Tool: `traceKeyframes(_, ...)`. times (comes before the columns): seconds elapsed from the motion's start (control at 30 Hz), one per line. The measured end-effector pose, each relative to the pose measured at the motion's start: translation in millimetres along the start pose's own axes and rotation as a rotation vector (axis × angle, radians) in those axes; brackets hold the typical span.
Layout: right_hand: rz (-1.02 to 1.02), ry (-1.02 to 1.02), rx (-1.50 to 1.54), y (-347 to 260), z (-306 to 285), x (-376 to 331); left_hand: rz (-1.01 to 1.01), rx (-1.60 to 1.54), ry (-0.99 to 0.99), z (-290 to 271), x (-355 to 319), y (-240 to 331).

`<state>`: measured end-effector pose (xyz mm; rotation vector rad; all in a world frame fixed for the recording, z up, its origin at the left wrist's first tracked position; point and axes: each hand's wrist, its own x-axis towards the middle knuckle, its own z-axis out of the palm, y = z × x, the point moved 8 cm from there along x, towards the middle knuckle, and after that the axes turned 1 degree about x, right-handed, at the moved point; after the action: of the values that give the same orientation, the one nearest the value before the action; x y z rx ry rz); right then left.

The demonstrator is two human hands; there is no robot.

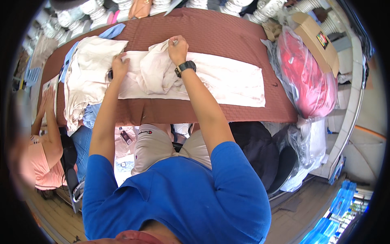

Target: The person picks up a light-colored clothing item, spreads it out on the table, smooths it, folds it into a rectangle, and places it inside a clear plastic bag.

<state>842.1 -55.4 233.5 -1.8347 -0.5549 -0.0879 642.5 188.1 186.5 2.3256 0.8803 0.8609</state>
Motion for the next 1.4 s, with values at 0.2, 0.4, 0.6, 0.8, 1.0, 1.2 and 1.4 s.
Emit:
traceKeyframes(0.2, -0.155, 0.048, -0.122, 26, -101, -18, 0.062, -0.012, -0.019, -12, -6, -4)
traceKeyframes(0.4, 0.082, 0.411, -0.822, 171, -351, 27, 0.099, -0.037, -0.093, 6, 6, 21)
traceKeyframes(0.6, 0.289, 0.283, -0.810, 205, -411, 27, 0.106, 0.056, -0.024, 8, 9, 0)
traceKeyframes(0.8, 0.230, 0.053, -0.602, 206, -388, 34, 0.121, 0.036, -0.006, 6, 3, -6)
traceKeyframes(1.0, 0.215, 0.147, -0.631, 223, -394, 46, 0.143, -0.044, -0.079, -1, 23, -4)
traceKeyframes(1.2, 0.098, 0.251, -0.712, 220, -384, 42, 0.016, 0.063, -0.136, -4, 20, -10)
traceKeyframes(1.4, 0.135, 0.262, -0.721, 221, -383, 41, -0.054, -0.091, -0.285, -4, 18, -8)
